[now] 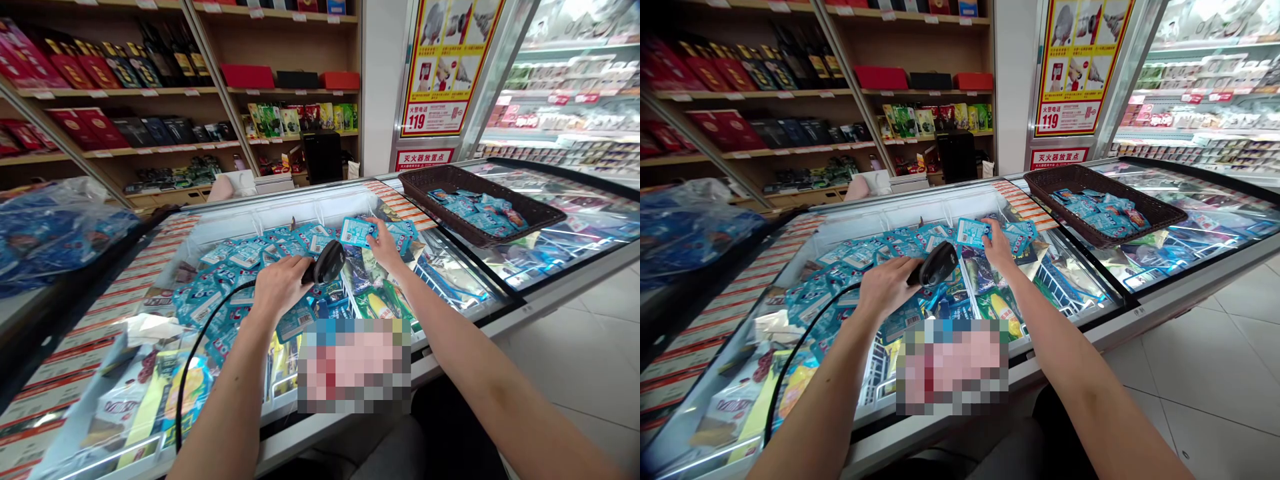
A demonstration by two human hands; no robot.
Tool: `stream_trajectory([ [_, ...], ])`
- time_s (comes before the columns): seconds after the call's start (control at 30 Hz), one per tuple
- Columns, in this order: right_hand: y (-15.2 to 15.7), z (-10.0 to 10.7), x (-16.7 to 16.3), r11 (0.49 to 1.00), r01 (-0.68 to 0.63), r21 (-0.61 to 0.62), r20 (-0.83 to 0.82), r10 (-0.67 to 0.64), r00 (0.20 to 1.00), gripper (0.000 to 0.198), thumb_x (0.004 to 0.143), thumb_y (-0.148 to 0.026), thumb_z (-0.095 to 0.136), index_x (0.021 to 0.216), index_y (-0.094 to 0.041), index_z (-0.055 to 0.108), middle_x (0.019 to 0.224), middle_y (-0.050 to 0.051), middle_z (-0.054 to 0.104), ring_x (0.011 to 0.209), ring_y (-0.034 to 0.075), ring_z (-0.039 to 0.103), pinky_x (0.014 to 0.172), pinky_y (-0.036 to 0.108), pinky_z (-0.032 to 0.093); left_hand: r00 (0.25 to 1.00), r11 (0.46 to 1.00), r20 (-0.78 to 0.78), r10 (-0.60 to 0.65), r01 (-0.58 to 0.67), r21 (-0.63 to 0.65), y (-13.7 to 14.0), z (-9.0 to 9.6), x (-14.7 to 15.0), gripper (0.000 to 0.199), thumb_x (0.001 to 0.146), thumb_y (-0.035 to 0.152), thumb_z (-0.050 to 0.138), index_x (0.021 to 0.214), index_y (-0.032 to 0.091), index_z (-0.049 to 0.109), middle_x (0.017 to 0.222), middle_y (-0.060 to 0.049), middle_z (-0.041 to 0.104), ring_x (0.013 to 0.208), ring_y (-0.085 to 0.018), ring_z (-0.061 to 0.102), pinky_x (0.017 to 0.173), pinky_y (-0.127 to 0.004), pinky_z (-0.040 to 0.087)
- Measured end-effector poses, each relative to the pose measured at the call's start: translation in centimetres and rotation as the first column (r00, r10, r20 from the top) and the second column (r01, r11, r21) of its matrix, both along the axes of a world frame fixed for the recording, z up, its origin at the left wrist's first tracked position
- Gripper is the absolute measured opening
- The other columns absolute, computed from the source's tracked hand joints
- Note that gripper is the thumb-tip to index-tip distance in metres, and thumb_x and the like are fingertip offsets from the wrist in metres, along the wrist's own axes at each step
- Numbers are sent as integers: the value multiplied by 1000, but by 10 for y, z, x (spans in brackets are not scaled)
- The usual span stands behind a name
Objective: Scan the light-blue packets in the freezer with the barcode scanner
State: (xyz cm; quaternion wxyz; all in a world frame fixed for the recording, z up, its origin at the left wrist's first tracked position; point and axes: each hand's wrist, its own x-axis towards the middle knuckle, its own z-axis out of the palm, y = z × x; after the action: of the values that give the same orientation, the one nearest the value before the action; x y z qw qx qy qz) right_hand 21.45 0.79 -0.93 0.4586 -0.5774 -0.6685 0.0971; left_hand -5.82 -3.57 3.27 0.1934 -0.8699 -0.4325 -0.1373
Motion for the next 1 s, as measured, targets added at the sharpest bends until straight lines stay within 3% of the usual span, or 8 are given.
stream_trajectory([
  [0.57, -2, 3, -3, 998, 27, -62, 106, -20, 994, 46, 87, -24, 33, 134, -20, 35, 110, 8, 59, 84, 22, 55, 80, 36, 41, 1000, 1000, 5, 4, -4, -12, -1, 1, 1, 29, 82, 35, 51, 108, 23, 58, 97, -6, 68, 94, -25, 62, 63, -31, 42],
  [0.7, -3, 4, -2, 997, 46, -57, 109, -40, 993, 47, 88, -22, 32, 135, -19, 31, 121, 9, 56, 82, 21, 56, 78, 34, 42, 1000, 1000, 10, -15, 15, 14, -2, 1, 2, 29, 83, 33, 48, 108, 23, 58, 96, -5, 68, 93, -24, 62, 62, -30, 42],
  [0.8, -4, 3, 3, 992, 123, -32, 107, -119, 987, 47, 87, -18, 32, 133, -18, 33, 127, 10, 53, 89, 22, 57, 79, 34, 42, 1000, 1000, 9, -15, 14, 19, -2, 1, 3, 29, 83, 33, 48, 109, 23, 58, 96, -6, 68, 94, -23, 62, 64, -30, 42],
  [1.0, -4, 0, 13, 930, 361, -72, 217, -339, 916, 45, 85, -17, 41, 129, -14, 43, 108, 15, 61, 100, 28, 55, 83, 38, 40, 1000, 1000, 0, -12, 12, 13, 0, 0, 2, 31, 84, 35, 48, 110, 23, 58, 96, -7, 68, 95, -24, 62, 64, -30, 42],
])
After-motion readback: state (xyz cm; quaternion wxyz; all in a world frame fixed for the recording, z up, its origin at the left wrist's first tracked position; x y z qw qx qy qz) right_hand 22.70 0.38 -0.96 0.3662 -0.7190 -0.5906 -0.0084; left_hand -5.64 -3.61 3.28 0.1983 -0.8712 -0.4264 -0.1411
